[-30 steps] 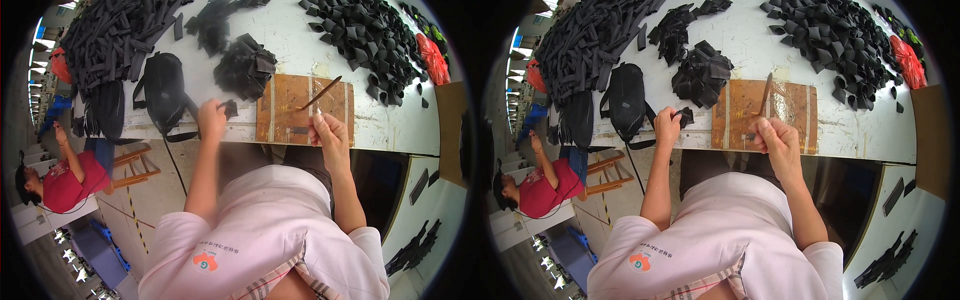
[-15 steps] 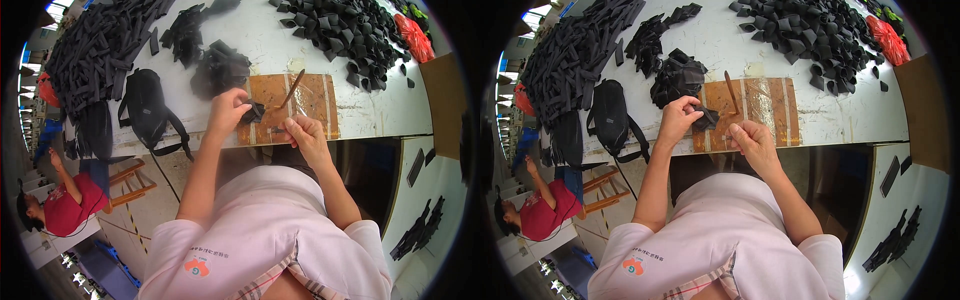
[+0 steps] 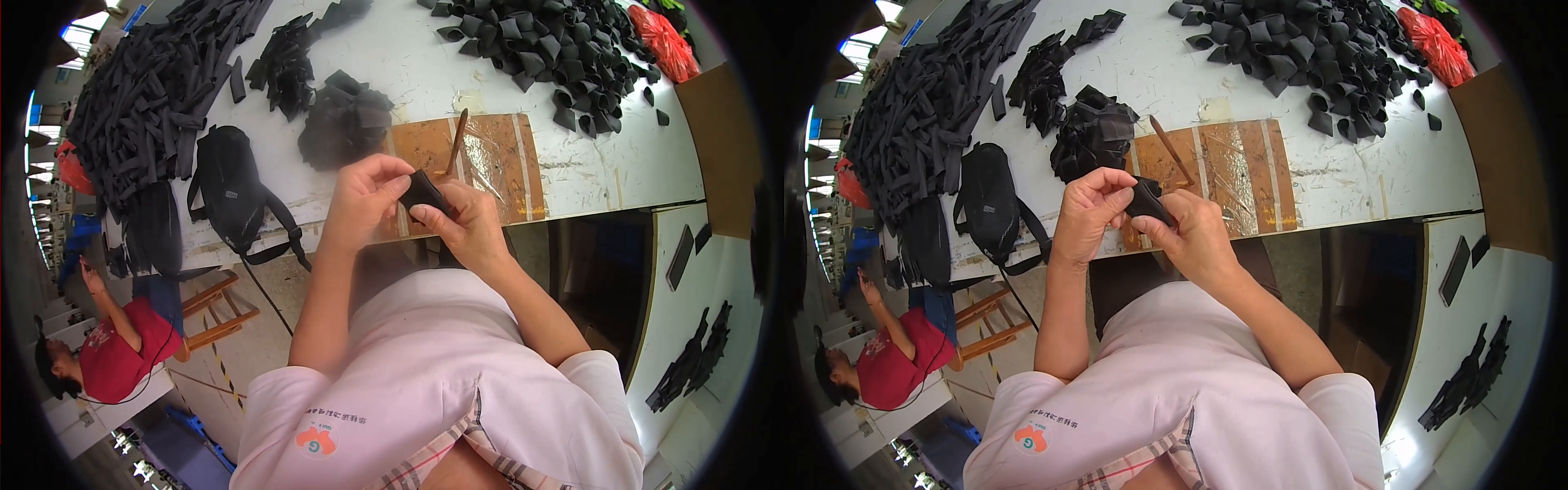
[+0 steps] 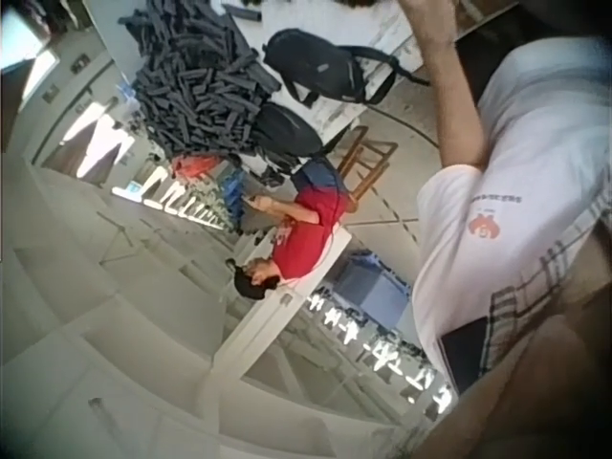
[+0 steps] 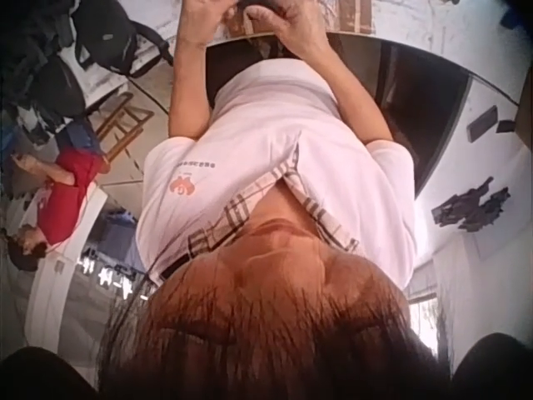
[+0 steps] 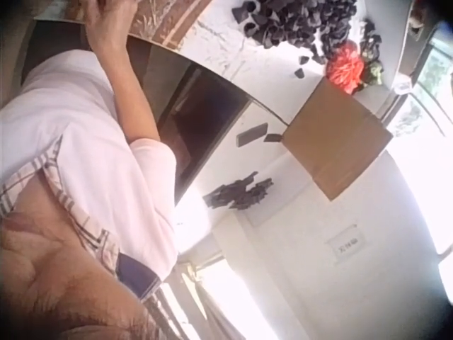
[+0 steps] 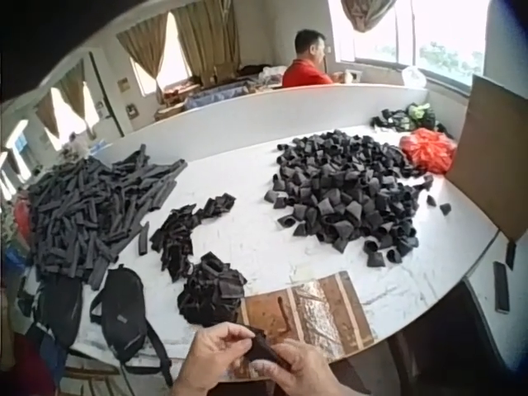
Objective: Apply adhesive to small rubber components using a wooden applicator stick at a manufacturing workbench.
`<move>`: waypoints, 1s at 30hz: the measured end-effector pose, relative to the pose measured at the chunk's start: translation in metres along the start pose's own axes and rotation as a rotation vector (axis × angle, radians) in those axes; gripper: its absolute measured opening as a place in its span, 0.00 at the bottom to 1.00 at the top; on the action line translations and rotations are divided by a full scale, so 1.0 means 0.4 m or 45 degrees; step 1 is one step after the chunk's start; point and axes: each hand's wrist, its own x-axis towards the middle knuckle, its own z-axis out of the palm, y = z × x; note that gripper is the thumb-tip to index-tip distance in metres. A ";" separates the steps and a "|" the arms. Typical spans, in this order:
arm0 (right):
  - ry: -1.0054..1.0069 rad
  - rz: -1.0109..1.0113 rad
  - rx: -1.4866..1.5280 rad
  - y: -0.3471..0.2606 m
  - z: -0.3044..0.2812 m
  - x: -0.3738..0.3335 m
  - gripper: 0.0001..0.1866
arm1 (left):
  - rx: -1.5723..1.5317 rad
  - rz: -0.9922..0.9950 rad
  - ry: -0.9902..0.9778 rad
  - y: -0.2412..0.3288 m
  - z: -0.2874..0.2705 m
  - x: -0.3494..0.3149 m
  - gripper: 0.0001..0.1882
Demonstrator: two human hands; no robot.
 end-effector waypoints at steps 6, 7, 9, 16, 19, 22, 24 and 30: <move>0.361 -0.415 -0.558 -0.033 -0.005 -0.016 0.09 | -0.070 0.214 0.467 -0.010 0.105 -0.046 0.09; 0.363 -0.416 -0.560 -0.033 -0.005 -0.017 0.09 | -0.139 0.085 0.401 -0.002 0.105 -0.053 0.08; 0.387 -0.502 -0.702 -0.033 -0.002 -0.020 0.09 | -0.140 0.039 0.369 0.008 0.101 -0.062 0.07; 0.329 -0.598 -0.904 -0.028 -0.002 -0.029 0.08 | -0.073 -0.056 0.350 0.011 0.099 -0.068 0.04; 0.280 -0.623 -1.021 -0.028 -0.004 -0.036 0.08 | -0.034 -0.055 0.333 0.006 0.097 -0.067 0.05; 0.259 -0.646 -1.049 -0.039 -0.006 -0.040 0.10 | -0.010 -0.070 0.315 0.007 0.097 -0.070 0.04; 0.204 -0.476 -0.752 -0.057 -0.007 -0.036 0.12 | 0.009 -0.077 0.319 0.005 0.093 -0.070 0.04; 0.104 -0.044 0.272 -0.039 -0.030 -0.034 0.12 | 0.215 0.180 0.178 0.015 0.109 -0.082 0.03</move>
